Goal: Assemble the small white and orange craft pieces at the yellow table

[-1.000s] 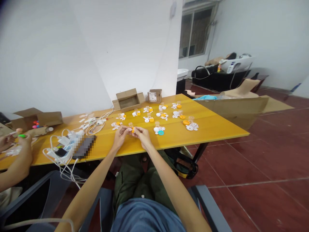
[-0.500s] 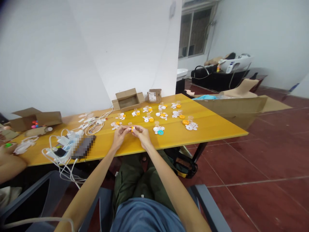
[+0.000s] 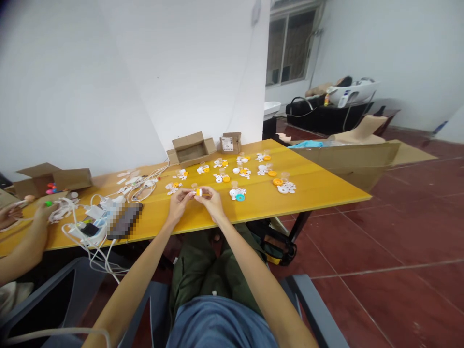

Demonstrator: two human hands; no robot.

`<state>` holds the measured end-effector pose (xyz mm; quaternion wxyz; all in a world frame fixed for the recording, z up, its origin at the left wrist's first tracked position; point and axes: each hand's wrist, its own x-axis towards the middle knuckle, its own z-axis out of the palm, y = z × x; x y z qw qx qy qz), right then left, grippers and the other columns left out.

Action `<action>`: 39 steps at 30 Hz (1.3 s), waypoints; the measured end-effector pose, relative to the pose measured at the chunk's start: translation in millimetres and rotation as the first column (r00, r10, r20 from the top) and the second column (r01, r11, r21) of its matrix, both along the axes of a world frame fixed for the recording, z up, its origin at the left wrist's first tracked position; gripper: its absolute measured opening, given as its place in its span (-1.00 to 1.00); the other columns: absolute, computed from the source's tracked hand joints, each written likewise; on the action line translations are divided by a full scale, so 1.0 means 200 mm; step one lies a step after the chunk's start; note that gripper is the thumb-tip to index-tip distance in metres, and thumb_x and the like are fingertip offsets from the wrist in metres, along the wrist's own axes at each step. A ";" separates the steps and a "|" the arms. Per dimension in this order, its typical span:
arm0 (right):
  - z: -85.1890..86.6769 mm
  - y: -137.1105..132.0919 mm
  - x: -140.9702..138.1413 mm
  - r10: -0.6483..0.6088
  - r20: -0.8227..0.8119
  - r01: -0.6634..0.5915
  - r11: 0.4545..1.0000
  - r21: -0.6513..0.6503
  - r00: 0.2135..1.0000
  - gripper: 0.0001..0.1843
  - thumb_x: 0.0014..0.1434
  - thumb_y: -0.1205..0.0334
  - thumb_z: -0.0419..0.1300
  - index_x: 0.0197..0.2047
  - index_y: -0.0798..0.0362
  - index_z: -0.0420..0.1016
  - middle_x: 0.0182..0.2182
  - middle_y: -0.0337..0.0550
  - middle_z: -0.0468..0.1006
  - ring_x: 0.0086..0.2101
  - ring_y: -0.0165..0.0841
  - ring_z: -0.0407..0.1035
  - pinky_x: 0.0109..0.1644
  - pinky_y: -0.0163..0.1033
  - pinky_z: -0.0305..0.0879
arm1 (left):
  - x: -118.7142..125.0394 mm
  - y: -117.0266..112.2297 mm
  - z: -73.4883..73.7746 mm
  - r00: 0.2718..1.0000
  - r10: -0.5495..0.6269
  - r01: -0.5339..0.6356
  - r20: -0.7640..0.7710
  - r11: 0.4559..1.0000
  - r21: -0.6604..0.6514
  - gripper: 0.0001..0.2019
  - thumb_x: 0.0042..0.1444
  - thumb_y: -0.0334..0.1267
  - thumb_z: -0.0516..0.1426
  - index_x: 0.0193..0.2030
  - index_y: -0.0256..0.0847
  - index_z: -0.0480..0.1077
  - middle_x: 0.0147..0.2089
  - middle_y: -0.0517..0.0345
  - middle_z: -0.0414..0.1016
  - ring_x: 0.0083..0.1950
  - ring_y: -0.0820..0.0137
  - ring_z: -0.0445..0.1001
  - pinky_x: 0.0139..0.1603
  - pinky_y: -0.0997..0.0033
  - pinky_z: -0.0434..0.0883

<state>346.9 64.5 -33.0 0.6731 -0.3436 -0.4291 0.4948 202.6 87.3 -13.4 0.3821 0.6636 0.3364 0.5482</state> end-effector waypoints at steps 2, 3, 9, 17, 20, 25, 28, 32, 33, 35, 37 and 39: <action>0.00 0.00 0.00 0.003 0.015 -0.003 1.000 0.010 1.000 -0.61 -0.23 0.09 0.48 -0.28 -0.04 0.57 -0.27 -0.17 0.66 -0.21 -0.23 0.53 -0.05 -0.12 0.46 | 0.00 0.00 0.00 1.000 0.004 -0.004 0.012 1.000 -0.001 -0.69 0.00 0.03 0.37 -0.32 -0.18 0.55 -0.27 0.10 0.66 -0.21 0.31 0.61 -0.07 0.26 0.56; 0.00 0.00 0.00 0.004 0.026 -0.004 1.000 0.013 1.000 -0.62 -0.22 0.08 0.48 -0.29 -0.04 0.56 -0.28 -0.18 0.66 -0.23 -0.24 0.53 -0.06 -0.12 0.45 | 0.00 0.00 0.01 1.000 0.004 -0.004 0.016 1.000 -0.004 -0.69 0.00 0.03 0.37 -0.32 -0.18 0.55 -0.28 0.11 0.66 -0.22 0.31 0.61 -0.08 0.26 0.56; -0.01 0.01 0.00 0.001 0.061 -0.002 1.000 0.012 0.998 -0.59 -0.25 0.07 0.49 -0.29 -0.03 0.55 -0.31 -0.20 0.65 -0.28 -0.26 0.52 -0.12 -0.14 0.45 | 0.00 -0.01 0.01 0.999 -0.002 0.003 0.032 1.000 -0.026 -0.69 -0.05 0.00 0.40 -0.36 -0.21 0.56 -0.30 0.08 0.66 -0.24 0.31 0.61 -0.13 0.29 0.55; -0.01 0.01 0.00 -0.013 0.066 0.012 1.000 0.024 0.998 -0.62 -0.23 0.07 0.48 -0.30 -0.03 0.57 -0.31 -0.19 0.66 -0.26 -0.24 0.53 -0.10 -0.13 0.45 | 0.00 -0.01 0.01 0.999 -0.020 0.021 0.039 0.999 -0.031 -0.73 -0.04 -0.05 0.40 -0.35 -0.19 0.57 -0.26 0.07 0.67 -0.20 0.28 0.63 -0.09 0.26 0.56; -0.02 0.01 0.00 -0.017 0.074 0.015 1.000 0.024 0.997 -0.64 -0.21 0.06 0.48 -0.31 -0.03 0.58 -0.32 -0.18 0.67 -0.23 -0.23 0.53 -0.08 -0.12 0.44 | 0.00 -0.01 0.01 0.999 -0.041 0.042 0.029 0.999 -0.014 -0.76 -0.04 -0.08 0.41 -0.37 -0.19 0.57 -0.21 0.04 0.67 -0.11 0.25 0.63 0.00 0.22 0.55; -0.01 0.00 0.00 -0.011 0.059 0.010 1.000 0.014 0.998 -0.63 -0.23 0.04 0.49 -0.33 -0.02 0.58 -0.35 -0.17 0.66 -0.25 -0.24 0.52 -0.10 -0.13 0.45 | 0.00 0.00 0.01 0.998 -0.056 0.056 -0.003 0.998 0.011 -0.80 -0.03 -0.12 0.40 -0.40 -0.18 0.56 -0.21 0.04 0.67 -0.09 0.24 0.62 0.05 0.19 0.53; -0.01 0.00 0.00 -0.012 0.041 0.012 1.000 0.011 0.999 -0.62 -0.25 0.04 0.50 -0.33 -0.02 0.58 -0.35 -0.18 0.66 -0.25 -0.24 0.52 -0.11 -0.14 0.45 | 0.00 0.00 0.01 0.998 -0.053 0.053 -0.016 0.999 0.003 -0.80 -0.01 -0.12 0.38 -0.35 -0.18 0.57 -0.19 0.04 0.67 -0.10 0.25 0.62 0.03 0.19 0.54; -0.01 0.01 0.00 -0.010 0.041 0.010 1.000 0.009 0.999 -0.60 -0.26 0.05 0.51 -0.32 -0.02 0.59 -0.33 -0.17 0.67 -0.25 -0.24 0.52 -0.10 -0.14 0.45 | -0.01 -0.01 0.01 0.998 -0.059 0.059 -0.023 0.998 -0.009 -0.76 -0.01 -0.09 0.38 -0.29 -0.17 0.57 -0.18 0.03 0.67 -0.11 0.25 0.63 0.02 0.19 0.55; -0.01 0.01 0.00 -0.008 0.039 0.008 1.000 0.009 0.999 -0.60 -0.26 0.04 0.51 -0.32 -0.02 0.59 -0.33 -0.16 0.67 -0.24 -0.24 0.52 -0.10 -0.14 0.45 | -0.01 -0.01 0.01 0.998 -0.061 0.060 -0.026 0.998 -0.008 -0.75 -0.01 -0.08 0.39 -0.28 -0.17 0.57 -0.18 0.03 0.67 -0.11 0.24 0.63 0.02 0.19 0.55; -0.01 0.01 0.00 -0.005 0.026 0.005 1.000 0.009 1.000 -0.58 -0.26 0.02 0.51 -0.31 -0.02 0.59 -0.33 -0.16 0.67 -0.24 -0.24 0.52 -0.11 -0.14 0.46 | -0.01 -0.01 0.01 0.998 -0.061 0.061 -0.033 0.998 -0.004 -0.73 0.00 -0.05 0.38 -0.26 -0.17 0.57 -0.18 0.03 0.66 -0.10 0.24 0.62 0.02 0.19 0.54; -0.01 0.01 0.00 -0.001 0.010 0.001 1.000 0.008 1.000 -0.57 -0.27 0.00 0.52 -0.31 -0.02 0.59 -0.33 -0.16 0.66 -0.25 -0.24 0.51 -0.12 -0.15 0.46 | -0.02 -0.01 0.01 0.997 -0.063 0.063 -0.039 0.998 0.002 -0.70 0.02 -0.02 0.37 -0.22 -0.17 0.56 -0.14 0.01 0.66 -0.08 0.23 0.62 0.03 0.19 0.54; -0.01 0.01 0.00 0.001 -0.007 -0.001 1.000 0.002 1.000 -0.56 -0.28 -0.01 0.52 -0.32 -0.02 0.59 -0.34 -0.17 0.66 -0.25 -0.24 0.51 -0.13 -0.14 0.47 | -0.02 -0.01 0.00 0.997 -0.069 0.069 -0.046 0.998 0.014 -0.67 0.06 0.01 0.35 -0.15 -0.15 0.55 -0.06 -0.02 0.65 -0.02 0.22 0.60 0.05 0.20 0.52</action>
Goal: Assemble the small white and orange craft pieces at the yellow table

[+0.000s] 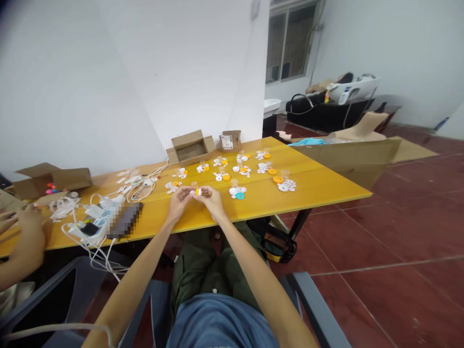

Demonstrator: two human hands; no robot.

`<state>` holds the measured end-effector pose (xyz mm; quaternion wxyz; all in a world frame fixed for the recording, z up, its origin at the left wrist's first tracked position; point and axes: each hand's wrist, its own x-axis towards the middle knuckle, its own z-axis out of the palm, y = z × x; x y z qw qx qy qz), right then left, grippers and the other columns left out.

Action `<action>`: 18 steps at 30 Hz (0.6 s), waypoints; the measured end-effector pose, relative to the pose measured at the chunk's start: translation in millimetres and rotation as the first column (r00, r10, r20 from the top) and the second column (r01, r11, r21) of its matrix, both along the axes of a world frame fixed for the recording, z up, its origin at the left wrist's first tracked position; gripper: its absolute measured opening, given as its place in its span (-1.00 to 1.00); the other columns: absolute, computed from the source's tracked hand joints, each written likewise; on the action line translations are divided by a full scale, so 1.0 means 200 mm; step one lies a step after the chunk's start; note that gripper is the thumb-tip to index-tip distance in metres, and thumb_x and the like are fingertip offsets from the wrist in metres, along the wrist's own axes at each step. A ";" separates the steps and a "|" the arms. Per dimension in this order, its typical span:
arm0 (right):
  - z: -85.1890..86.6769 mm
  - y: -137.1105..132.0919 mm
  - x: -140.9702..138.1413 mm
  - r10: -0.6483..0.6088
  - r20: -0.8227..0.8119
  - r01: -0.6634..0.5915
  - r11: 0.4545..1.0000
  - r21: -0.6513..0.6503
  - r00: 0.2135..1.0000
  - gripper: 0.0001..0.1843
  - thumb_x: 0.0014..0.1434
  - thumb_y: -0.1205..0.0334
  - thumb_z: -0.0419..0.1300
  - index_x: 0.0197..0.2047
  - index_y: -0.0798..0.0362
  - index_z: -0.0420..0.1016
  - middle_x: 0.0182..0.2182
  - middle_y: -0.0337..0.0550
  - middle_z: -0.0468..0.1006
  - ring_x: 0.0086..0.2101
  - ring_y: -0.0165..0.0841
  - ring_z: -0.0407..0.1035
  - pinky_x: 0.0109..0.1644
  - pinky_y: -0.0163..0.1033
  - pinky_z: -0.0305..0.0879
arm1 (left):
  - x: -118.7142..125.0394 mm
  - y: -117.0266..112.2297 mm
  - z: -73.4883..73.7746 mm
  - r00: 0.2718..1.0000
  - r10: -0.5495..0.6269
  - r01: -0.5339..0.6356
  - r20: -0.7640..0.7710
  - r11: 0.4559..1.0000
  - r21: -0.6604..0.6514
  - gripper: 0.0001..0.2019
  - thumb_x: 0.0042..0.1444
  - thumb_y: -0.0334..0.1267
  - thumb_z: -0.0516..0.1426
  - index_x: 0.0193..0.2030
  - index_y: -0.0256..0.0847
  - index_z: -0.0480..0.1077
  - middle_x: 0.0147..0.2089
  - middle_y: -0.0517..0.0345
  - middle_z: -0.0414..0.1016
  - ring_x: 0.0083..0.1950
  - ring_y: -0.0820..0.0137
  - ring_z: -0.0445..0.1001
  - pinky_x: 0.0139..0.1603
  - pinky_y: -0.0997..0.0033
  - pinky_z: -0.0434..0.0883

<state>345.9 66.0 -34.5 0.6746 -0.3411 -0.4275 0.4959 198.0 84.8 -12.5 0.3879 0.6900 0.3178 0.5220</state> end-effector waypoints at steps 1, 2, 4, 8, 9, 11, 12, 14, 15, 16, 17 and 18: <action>0.00 0.00 0.00 -0.002 -0.009 0.002 1.000 -0.005 1.000 -0.56 -0.29 -0.01 0.52 -0.32 -0.02 0.59 -0.34 -0.17 0.65 -0.24 -0.24 0.51 -0.12 -0.14 0.47 | 0.00 0.00 0.00 1.000 -0.006 0.006 -0.005 1.000 0.009 -0.65 0.06 0.02 0.34 -0.11 -0.14 0.55 0.00 -0.03 0.63 0.02 0.21 0.59 0.06 0.21 0.52; 0.00 0.00 0.00 -0.006 -0.020 0.006 1.000 -0.011 1.000 -0.55 -0.29 -0.01 0.53 -0.32 -0.03 0.59 -0.34 -0.17 0.65 -0.23 -0.23 0.51 -0.12 -0.14 0.48 | 0.00 0.00 -0.01 1.000 -0.017 0.017 -0.012 1.000 0.018 -0.63 0.07 0.03 0.34 -0.07 -0.13 0.54 0.06 -0.05 0.61 0.05 0.20 0.58 0.07 0.21 0.51; 0.01 0.00 0.01 -0.008 -0.039 0.008 1.000 -0.021 0.999 -0.54 -0.31 0.00 0.54 -0.32 -0.03 0.60 -0.33 -0.17 0.65 -0.21 -0.21 0.51 -0.10 -0.12 0.49 | 0.00 0.01 -0.02 0.998 -0.050 0.052 -0.036 0.998 0.037 -0.56 0.05 0.03 0.36 0.02 -0.10 0.52 0.15 -0.07 0.56 0.10 0.19 0.56 0.06 0.22 0.51; 0.01 -0.01 0.01 0.055 -0.040 -0.057 0.997 -0.052 0.998 -0.51 -0.33 0.00 0.55 -0.28 -0.02 0.63 -0.27 -0.13 0.65 -0.21 -0.20 0.53 -0.11 -0.10 0.51 | 0.00 0.02 -0.03 0.992 -0.090 0.098 -0.093 0.991 0.086 -0.53 0.06 0.01 0.36 0.09 -0.07 0.51 0.10 -0.05 0.57 0.09 0.20 0.55 0.04 0.24 0.52; 0.01 -0.01 0.01 0.071 -0.041 -0.074 0.996 -0.059 0.997 -0.50 -0.32 -0.01 0.55 -0.28 -0.01 0.64 -0.26 -0.13 0.65 -0.22 -0.20 0.54 -0.11 -0.10 0.51 | 0.01 0.03 -0.02 0.991 -0.087 0.097 -0.103 0.990 0.098 -0.57 0.07 0.01 0.35 0.06 -0.08 0.53 0.07 -0.04 0.57 0.08 0.20 0.55 0.02 0.25 0.52; 0.01 -0.02 0.01 0.094 -0.058 -0.098 0.993 -0.067 0.994 -0.50 -0.32 -0.01 0.56 -0.27 -0.01 0.65 -0.25 -0.13 0.65 -0.21 -0.20 0.55 -0.10 -0.09 0.52 | 0.01 0.02 -0.02 0.990 -0.079 0.091 -0.112 0.990 0.104 -0.64 0.07 -0.01 0.35 -0.03 -0.09 0.58 0.03 -0.04 0.58 0.06 0.20 0.55 0.00 0.26 0.52; 0.01 -0.02 0.01 0.101 -0.071 -0.106 0.992 -0.068 0.992 -0.50 -0.32 -0.02 0.56 -0.27 0.00 0.66 -0.26 -0.13 0.65 -0.21 -0.20 0.55 -0.08 -0.08 0.53 | 0.01 0.02 -0.01 0.991 -0.076 0.086 -0.108 0.992 0.097 -0.66 0.07 -0.02 0.35 -0.06 -0.09 0.59 0.02 -0.03 0.57 0.04 0.20 0.55 -0.01 0.26 0.52; 0.01 -0.02 0.01 0.113 -0.093 -0.120 0.990 -0.072 0.989 -0.49 -0.33 -0.03 0.56 -0.28 0.00 0.66 -0.29 -0.14 0.65 -0.23 -0.21 0.56 -0.07 -0.08 0.54 | 0.01 0.01 0.00 0.994 -0.072 0.078 -0.084 0.994 0.071 -0.68 0.04 -0.03 0.37 -0.09 -0.10 0.60 0.00 -0.02 0.57 0.03 0.22 0.55 0.00 0.25 0.52; 0.01 -0.02 0.01 0.116 -0.098 -0.124 0.989 -0.074 0.988 -0.49 -0.34 -0.03 0.57 -0.29 0.01 0.66 -0.31 -0.15 0.65 -0.25 -0.23 0.56 -0.07 -0.07 0.54 | 0.01 0.01 0.00 0.995 -0.073 0.077 -0.069 0.995 0.058 -0.68 0.02 -0.04 0.38 -0.11 -0.10 0.61 -0.01 -0.01 0.57 0.03 0.22 0.55 0.02 0.25 0.52; 0.01 -0.02 0.01 0.119 -0.097 -0.126 0.989 -0.076 0.988 -0.50 -0.34 -0.04 0.57 -0.31 0.01 0.66 -0.33 -0.15 0.65 -0.28 -0.24 0.56 -0.08 -0.07 0.55 | 0.01 0.01 0.00 0.996 -0.075 0.078 -0.056 0.996 0.046 -0.68 0.00 -0.04 0.39 -0.13 -0.10 0.61 -0.03 -0.01 0.57 0.03 0.22 0.55 0.04 0.25 0.51; 0.01 -0.02 0.01 0.119 -0.091 -0.127 0.989 -0.078 0.989 -0.50 -0.33 -0.05 0.57 -0.32 0.02 0.66 -0.35 -0.15 0.65 -0.30 -0.25 0.56 -0.09 -0.06 0.55 | 0.01 0.01 0.00 0.996 -0.078 0.080 -0.044 0.996 0.035 -0.68 -0.02 -0.05 0.40 -0.14 -0.11 0.61 -0.04 0.00 0.57 0.02 0.23 0.55 0.06 0.24 0.51; 0.00 -0.02 0.01 0.119 -0.083 -0.126 0.989 -0.077 0.989 -0.51 -0.32 -0.06 0.56 -0.33 0.02 0.66 -0.36 -0.15 0.65 -0.32 -0.25 0.55 -0.10 -0.06 0.55 | 0.01 0.00 0.00 0.996 -0.082 0.083 -0.035 0.996 0.025 -0.68 -0.04 -0.06 0.41 -0.16 -0.11 0.61 -0.05 0.01 0.57 0.02 0.23 0.55 0.08 0.23 0.51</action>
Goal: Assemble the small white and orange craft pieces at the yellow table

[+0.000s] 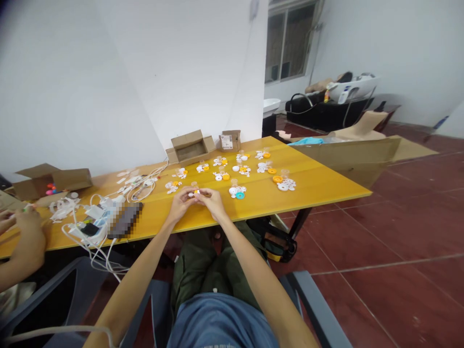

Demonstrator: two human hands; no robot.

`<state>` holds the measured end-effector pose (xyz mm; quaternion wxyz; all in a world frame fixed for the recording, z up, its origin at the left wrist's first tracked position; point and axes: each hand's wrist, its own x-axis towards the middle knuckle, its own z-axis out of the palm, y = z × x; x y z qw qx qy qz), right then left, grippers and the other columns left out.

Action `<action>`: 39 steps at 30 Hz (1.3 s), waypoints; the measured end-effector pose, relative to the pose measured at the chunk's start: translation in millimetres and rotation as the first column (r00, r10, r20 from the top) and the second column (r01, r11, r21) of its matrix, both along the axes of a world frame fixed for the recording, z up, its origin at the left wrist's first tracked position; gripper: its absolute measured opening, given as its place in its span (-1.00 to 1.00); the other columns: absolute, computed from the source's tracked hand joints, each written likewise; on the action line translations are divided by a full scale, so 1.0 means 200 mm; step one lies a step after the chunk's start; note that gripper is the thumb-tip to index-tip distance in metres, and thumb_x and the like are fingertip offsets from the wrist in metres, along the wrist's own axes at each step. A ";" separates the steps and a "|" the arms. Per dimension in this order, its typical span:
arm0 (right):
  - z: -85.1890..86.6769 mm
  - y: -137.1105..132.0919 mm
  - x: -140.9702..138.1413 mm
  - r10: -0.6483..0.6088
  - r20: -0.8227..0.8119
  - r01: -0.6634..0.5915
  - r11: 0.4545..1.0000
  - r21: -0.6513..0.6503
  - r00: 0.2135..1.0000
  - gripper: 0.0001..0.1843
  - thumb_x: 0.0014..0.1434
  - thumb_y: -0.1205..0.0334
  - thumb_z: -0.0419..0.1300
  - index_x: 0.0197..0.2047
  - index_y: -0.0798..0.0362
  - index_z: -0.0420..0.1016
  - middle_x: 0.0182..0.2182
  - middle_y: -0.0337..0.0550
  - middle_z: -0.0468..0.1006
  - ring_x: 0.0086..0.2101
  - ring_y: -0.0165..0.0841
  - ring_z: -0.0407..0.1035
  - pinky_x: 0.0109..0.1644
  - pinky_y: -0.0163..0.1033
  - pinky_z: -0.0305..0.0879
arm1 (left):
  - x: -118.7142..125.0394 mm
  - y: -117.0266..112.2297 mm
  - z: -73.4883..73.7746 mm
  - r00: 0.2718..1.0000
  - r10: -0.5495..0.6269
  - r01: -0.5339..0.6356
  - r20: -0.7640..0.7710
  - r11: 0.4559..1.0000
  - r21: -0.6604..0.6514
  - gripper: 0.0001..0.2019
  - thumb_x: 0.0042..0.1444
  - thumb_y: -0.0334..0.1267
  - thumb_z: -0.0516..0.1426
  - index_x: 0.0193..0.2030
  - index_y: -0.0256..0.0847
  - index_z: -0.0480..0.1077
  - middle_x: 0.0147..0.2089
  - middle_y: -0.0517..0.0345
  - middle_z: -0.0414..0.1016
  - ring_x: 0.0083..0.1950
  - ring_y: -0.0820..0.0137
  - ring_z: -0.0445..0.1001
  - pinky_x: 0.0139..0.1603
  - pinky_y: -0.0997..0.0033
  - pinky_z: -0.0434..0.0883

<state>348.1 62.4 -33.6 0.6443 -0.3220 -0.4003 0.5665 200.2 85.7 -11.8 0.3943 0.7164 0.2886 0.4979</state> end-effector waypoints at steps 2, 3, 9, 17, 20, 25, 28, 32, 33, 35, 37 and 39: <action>0.00 0.00 0.00 -0.001 0.019 0.001 1.000 0.006 1.000 -0.52 -0.30 -0.10 0.55 -0.35 0.02 0.66 -0.39 -0.14 0.65 -0.34 -0.25 0.55 -0.12 -0.07 0.56 | 0.00 0.00 0.00 1.000 -0.003 0.003 0.009 1.000 -0.013 -0.68 -0.06 -0.07 0.42 -0.17 -0.12 0.62 -0.05 0.01 0.58 0.01 0.23 0.56 0.09 0.22 0.51; 0.00 0.00 0.00 -0.001 0.027 0.001 1.000 0.009 1.000 -0.52 -0.29 -0.11 0.55 -0.36 0.03 0.66 -0.40 -0.14 0.65 -0.34 -0.25 0.55 -0.13 -0.08 0.55 | 0.00 0.00 0.00 1.000 -0.001 0.002 0.009 1.000 -0.013 -0.68 -0.07 -0.07 0.42 -0.18 -0.12 0.61 -0.06 0.01 0.58 0.01 0.24 0.56 0.08 0.21 0.52; -0.01 0.01 0.00 -0.028 0.009 0.028 0.999 0.039 1.000 -0.52 -0.26 -0.15 0.53 -0.35 0.01 0.66 -0.33 -0.12 0.67 -0.24 -0.20 0.55 -0.07 -0.06 0.54 | -0.01 0.00 -0.01 0.999 0.038 -0.038 0.001 0.999 -0.035 -0.61 -0.03 -0.02 0.40 -0.09 -0.14 0.58 -0.04 0.00 0.62 -0.06 0.26 0.60 -0.01 0.26 0.56; 0.00 0.00 -0.01 -0.044 -0.009 0.044 0.999 0.020 0.999 -0.51 -0.30 -0.12 0.54 -0.34 0.01 0.65 -0.31 -0.12 0.66 -0.22 -0.22 0.53 -0.08 -0.07 0.55 | 0.00 -0.01 0.02 0.994 0.101 -0.101 0.035 0.995 0.009 -0.69 0.01 0.04 0.37 -0.27 -0.16 0.59 -0.14 0.02 0.64 -0.06 0.23 0.61 -0.01 0.24 0.55; 0.01 0.00 -0.01 -0.040 -0.009 0.040 0.999 0.023 0.999 -0.51 -0.31 -0.10 0.55 -0.33 0.00 0.65 -0.31 -0.13 0.65 -0.23 -0.22 0.53 -0.08 -0.07 0.54 | -0.01 -0.01 0.02 0.993 0.109 -0.109 0.033 0.994 0.001 -0.71 0.02 0.03 0.37 -0.30 -0.15 0.59 -0.17 0.03 0.64 -0.11 0.25 0.61 -0.03 0.24 0.55; 0.00 0.01 -0.01 -0.041 0.012 0.041 0.999 0.024 0.999 -0.52 -0.33 -0.04 0.56 -0.31 -0.01 0.65 -0.30 -0.13 0.65 -0.23 -0.22 0.53 -0.08 -0.08 0.52 | -0.01 0.01 0.00 0.994 0.104 -0.101 0.043 0.993 -0.062 -0.70 0.02 0.03 0.36 -0.29 -0.17 0.59 -0.22 0.05 0.65 -0.16 0.27 0.60 -0.02 0.24 0.53; 0.00 0.01 0.00 -0.041 0.025 0.040 0.999 0.037 0.999 -0.53 -0.31 -0.02 0.55 -0.30 -0.02 0.65 -0.28 -0.13 0.65 -0.19 -0.20 0.53 -0.06 -0.08 0.51 | -0.01 0.01 0.00 0.993 0.107 -0.103 0.050 0.992 -0.068 -0.70 0.00 0.02 0.37 -0.30 -0.17 0.59 -0.21 0.05 0.65 -0.14 0.27 0.60 0.00 0.25 0.52; 0.00 0.01 0.00 -0.049 0.029 0.048 0.998 0.031 0.998 -0.52 -0.32 -0.03 0.55 -0.29 -0.02 0.65 -0.27 -0.12 0.65 -0.16 -0.18 0.53 -0.05 -0.08 0.51 | -0.01 0.00 0.00 0.993 0.105 -0.103 0.046 0.993 -0.053 -0.70 0.00 0.02 0.37 -0.28 -0.16 0.58 -0.18 0.04 0.65 -0.11 0.26 0.60 0.00 0.25 0.51; 0.00 0.01 -0.01 -0.053 0.028 0.052 0.998 0.028 0.998 -0.51 -0.32 -0.04 0.55 -0.29 -0.02 0.65 -0.27 -0.12 0.66 -0.16 -0.18 0.53 -0.06 -0.08 0.51 | -0.01 0.00 0.00 0.994 0.102 -0.100 0.044 0.994 -0.052 -0.69 0.01 0.03 0.37 -0.27 -0.16 0.58 -0.17 0.04 0.65 -0.10 0.25 0.60 0.00 0.25 0.51; 0.01 0.00 -0.01 -0.062 0.024 0.061 0.998 0.025 0.998 -0.50 -0.33 -0.04 0.56 -0.29 -0.02 0.65 -0.28 -0.13 0.66 -0.17 -0.18 0.53 -0.06 -0.09 0.52 | -0.02 0.00 0.00 0.995 0.093 -0.090 0.038 0.995 -0.052 -0.67 0.01 0.05 0.37 -0.23 -0.16 0.58 -0.14 0.02 0.65 -0.07 0.24 0.60 0.01 0.25 0.51; 0.01 0.00 -0.01 -0.069 0.016 0.068 0.997 0.030 0.997 -0.51 -0.34 -0.04 0.56 -0.30 -0.02 0.66 -0.28 -0.12 0.66 -0.15 -0.18 0.53 -0.06 -0.09 0.52 | -0.02 -0.01 0.01 0.996 0.079 -0.077 0.030 0.996 -0.055 -0.64 0.00 0.05 0.37 -0.18 -0.15 0.58 -0.08 -0.01 0.64 -0.01 0.21 0.59 0.04 0.24 0.50; 0.01 0.00 -0.01 -0.072 0.006 0.072 0.997 0.034 0.997 -0.51 -0.33 -0.03 0.56 -0.29 -0.03 0.66 -0.26 -0.12 0.67 -0.13 -0.17 0.53 -0.05 -0.09 0.52 | -0.02 -0.01 0.01 0.998 0.060 -0.059 0.023 0.997 -0.059 -0.62 -0.01 0.03 0.38 -0.12 -0.13 0.57 0.00 -0.03 0.62 0.08 0.17 0.56 0.07 0.24 0.49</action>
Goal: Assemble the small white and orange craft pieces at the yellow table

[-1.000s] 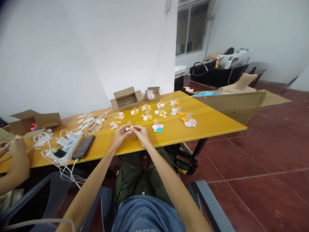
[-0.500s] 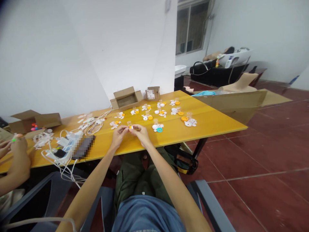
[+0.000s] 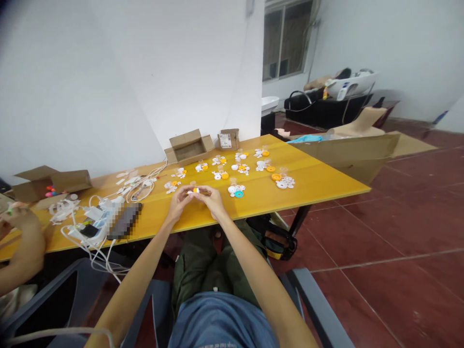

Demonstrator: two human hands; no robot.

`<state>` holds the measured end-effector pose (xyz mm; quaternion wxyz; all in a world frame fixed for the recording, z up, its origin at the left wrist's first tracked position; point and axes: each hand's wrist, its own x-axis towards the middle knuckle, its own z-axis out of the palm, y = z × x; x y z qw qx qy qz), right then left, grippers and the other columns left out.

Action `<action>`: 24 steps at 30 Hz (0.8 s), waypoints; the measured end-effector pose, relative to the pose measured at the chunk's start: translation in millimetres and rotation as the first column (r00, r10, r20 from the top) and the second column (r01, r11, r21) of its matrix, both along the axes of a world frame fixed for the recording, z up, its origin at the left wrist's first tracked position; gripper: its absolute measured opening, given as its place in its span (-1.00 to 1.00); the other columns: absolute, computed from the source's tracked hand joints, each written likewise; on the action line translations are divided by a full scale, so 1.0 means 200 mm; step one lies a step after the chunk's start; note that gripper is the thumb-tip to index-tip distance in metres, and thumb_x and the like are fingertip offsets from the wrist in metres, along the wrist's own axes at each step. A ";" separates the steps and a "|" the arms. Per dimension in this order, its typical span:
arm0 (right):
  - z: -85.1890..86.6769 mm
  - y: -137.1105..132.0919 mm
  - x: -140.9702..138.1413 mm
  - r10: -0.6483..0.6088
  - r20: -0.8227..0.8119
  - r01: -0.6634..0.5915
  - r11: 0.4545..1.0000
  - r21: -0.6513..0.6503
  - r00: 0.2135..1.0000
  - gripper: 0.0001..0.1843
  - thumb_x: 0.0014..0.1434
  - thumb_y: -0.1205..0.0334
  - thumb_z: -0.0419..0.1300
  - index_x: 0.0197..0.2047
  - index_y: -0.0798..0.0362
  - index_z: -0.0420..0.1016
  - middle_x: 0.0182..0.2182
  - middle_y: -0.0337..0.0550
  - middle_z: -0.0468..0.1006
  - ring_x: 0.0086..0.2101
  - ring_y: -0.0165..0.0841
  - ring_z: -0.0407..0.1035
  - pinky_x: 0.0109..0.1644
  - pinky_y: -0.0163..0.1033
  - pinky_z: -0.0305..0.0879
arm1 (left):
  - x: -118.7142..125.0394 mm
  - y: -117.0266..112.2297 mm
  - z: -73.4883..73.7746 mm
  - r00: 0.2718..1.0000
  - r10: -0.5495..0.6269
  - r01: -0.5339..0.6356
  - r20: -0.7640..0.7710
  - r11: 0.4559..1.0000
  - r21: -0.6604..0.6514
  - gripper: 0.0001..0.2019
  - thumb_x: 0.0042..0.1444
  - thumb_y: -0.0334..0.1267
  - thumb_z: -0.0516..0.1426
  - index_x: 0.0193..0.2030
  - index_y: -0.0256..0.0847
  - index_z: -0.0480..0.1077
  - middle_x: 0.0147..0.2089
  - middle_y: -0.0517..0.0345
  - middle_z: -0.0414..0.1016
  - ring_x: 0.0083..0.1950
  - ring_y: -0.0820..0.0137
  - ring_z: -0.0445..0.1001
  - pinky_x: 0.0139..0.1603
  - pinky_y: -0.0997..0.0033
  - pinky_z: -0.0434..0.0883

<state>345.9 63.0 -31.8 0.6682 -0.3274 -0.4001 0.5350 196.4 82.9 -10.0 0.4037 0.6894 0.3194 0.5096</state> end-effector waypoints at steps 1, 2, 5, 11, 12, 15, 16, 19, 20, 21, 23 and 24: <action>0.00 0.00 0.00 -0.001 -0.005 0.001 1.000 0.000 1.000 -0.51 -0.33 -0.03 0.55 -0.29 -0.03 0.66 -0.25 -0.11 0.67 -0.13 -0.16 0.53 -0.05 -0.09 0.52 | 0.00 0.00 0.00 1.000 -0.011 0.011 -0.004 1.000 -0.003 -0.60 -0.01 0.02 0.39 -0.09 -0.12 0.56 0.05 -0.04 0.61 0.12 0.16 0.54 0.09 0.24 0.48; -0.01 0.00 0.00 -0.001 -0.010 0.001 1.000 -0.001 1.000 -0.51 -0.32 -0.03 0.55 -0.28 -0.03 0.66 -0.24 -0.10 0.67 -0.12 -0.15 0.53 -0.05 -0.09 0.52 | 0.00 0.00 0.00 1.000 -0.024 0.024 -0.009 1.000 -0.006 -0.59 -0.01 0.01 0.39 -0.06 -0.12 0.55 0.08 -0.05 0.59 0.14 0.16 0.53 0.10 0.24 0.47; -0.02 0.01 0.00 0.003 -0.011 -0.003 1.000 -0.002 1.000 -0.51 -0.30 -0.03 0.55 -0.27 -0.02 0.67 -0.22 -0.10 0.68 -0.11 -0.14 0.54 -0.06 -0.08 0.53 | 0.01 0.00 0.00 0.998 -0.049 0.049 -0.036 0.999 -0.003 -0.58 -0.02 -0.02 0.40 -0.04 -0.11 0.55 0.07 -0.04 0.59 0.12 0.17 0.54 0.08 0.25 0.47; -0.02 0.01 0.00 0.039 -0.024 -0.039 0.999 -0.004 0.999 -0.51 -0.26 -0.07 0.54 -0.25 -0.03 0.69 -0.23 -0.10 0.69 -0.14 -0.13 0.57 -0.04 -0.03 0.55 | 0.01 0.00 0.01 0.998 -0.023 0.026 -0.057 0.999 0.037 -0.67 0.01 -0.05 0.38 -0.11 -0.11 0.59 -0.04 0.00 0.63 0.00 0.22 0.57 0.01 0.28 0.50; -0.01 0.01 0.00 0.043 -0.039 -0.043 0.999 -0.001 0.998 -0.50 -0.26 -0.08 0.54 -0.24 -0.03 0.69 -0.22 -0.10 0.70 -0.14 -0.13 0.57 -0.03 -0.02 0.55 | 0.01 0.00 0.01 0.998 -0.018 0.020 -0.053 0.999 0.037 -0.68 0.00 -0.06 0.39 -0.12 -0.11 0.59 -0.04 0.01 0.63 0.00 0.22 0.57 0.01 0.27 0.50; -0.01 0.00 0.00 0.037 -0.061 -0.037 0.999 0.003 0.997 -0.48 -0.29 -0.11 0.55 -0.25 -0.03 0.69 -0.23 -0.10 0.70 -0.14 -0.13 0.57 -0.01 0.00 0.55 | 0.02 -0.01 0.02 0.999 -0.006 0.007 -0.042 1.000 0.023 -0.69 -0.02 -0.07 0.40 -0.14 -0.12 0.60 -0.07 0.03 0.64 -0.01 0.22 0.57 0.03 0.26 0.49; 0.00 0.00 0.00 0.031 -0.056 -0.031 1.000 0.004 0.998 -0.48 -0.29 -0.11 0.55 -0.26 -0.03 0.69 -0.24 -0.10 0.70 -0.14 -0.13 0.57 -0.01 0.00 0.55 | 0.02 -0.01 0.02 0.999 -0.003 0.004 -0.041 1.000 0.022 -0.69 -0.03 -0.08 0.40 -0.15 -0.12 0.60 -0.07 0.03 0.63 -0.02 0.22 0.57 0.02 0.27 0.49; 0.00 -0.01 0.00 0.025 -0.030 -0.025 1.000 0.009 0.999 -0.50 -0.29 -0.14 0.54 -0.31 -0.02 0.69 -0.28 -0.10 0.70 -0.16 -0.12 0.57 -0.02 0.00 0.55 | 0.02 -0.01 0.02 0.999 -0.006 0.007 -0.051 0.999 0.034 -0.70 -0.02 -0.09 0.40 -0.15 -0.11 0.60 -0.08 0.03 0.63 -0.02 0.23 0.57 0.00 0.27 0.49; 0.00 -0.01 0.00 0.026 -0.024 -0.026 1.000 0.008 0.999 -0.51 -0.29 -0.15 0.54 -0.33 -0.02 0.68 -0.29 -0.09 0.70 -0.17 -0.13 0.57 -0.03 0.00 0.55 | 0.02 -0.01 0.02 0.998 -0.010 0.012 -0.054 0.999 0.040 -0.70 -0.01 -0.09 0.40 -0.15 -0.11 0.60 -0.08 0.02 0.63 -0.02 0.23 0.57 0.01 0.26 0.49; 0.01 -0.01 0.00 0.027 -0.019 -0.027 1.000 0.007 0.999 -0.51 -0.29 -0.15 0.54 -0.34 -0.02 0.68 -0.29 -0.09 0.70 -0.18 -0.13 0.57 -0.05 -0.01 0.55 | 0.02 -0.01 0.02 0.998 -0.015 0.018 -0.055 0.999 0.047 -0.70 -0.01 -0.09 0.39 -0.15 -0.11 0.60 -0.08 0.02 0.63 -0.01 0.23 0.57 0.03 0.25 0.49; 0.01 -0.01 0.00 0.023 -0.012 -0.023 1.000 0.004 1.000 -0.52 -0.31 -0.16 0.54 -0.37 -0.02 0.68 -0.30 -0.10 0.70 -0.21 -0.14 0.57 -0.08 -0.03 0.56 | 0.02 -0.01 0.02 0.998 -0.023 0.027 -0.057 0.998 0.059 -0.71 0.00 -0.08 0.39 -0.14 -0.11 0.60 -0.07 0.02 0.62 0.00 0.23 0.56 0.05 0.24 0.49; 0.01 -0.01 0.00 0.019 -0.011 -0.019 1.000 0.006 1.000 -0.52 -0.32 -0.17 0.54 -0.38 -0.02 0.68 -0.31 -0.10 0.70 -0.22 -0.14 0.57 -0.09 -0.03 0.56 | 0.02 -0.01 0.02 0.998 -0.025 0.029 -0.058 0.997 0.066 -0.71 0.00 -0.08 0.39 -0.14 -0.11 0.61 -0.07 0.02 0.62 0.00 0.23 0.56 0.06 0.24 0.49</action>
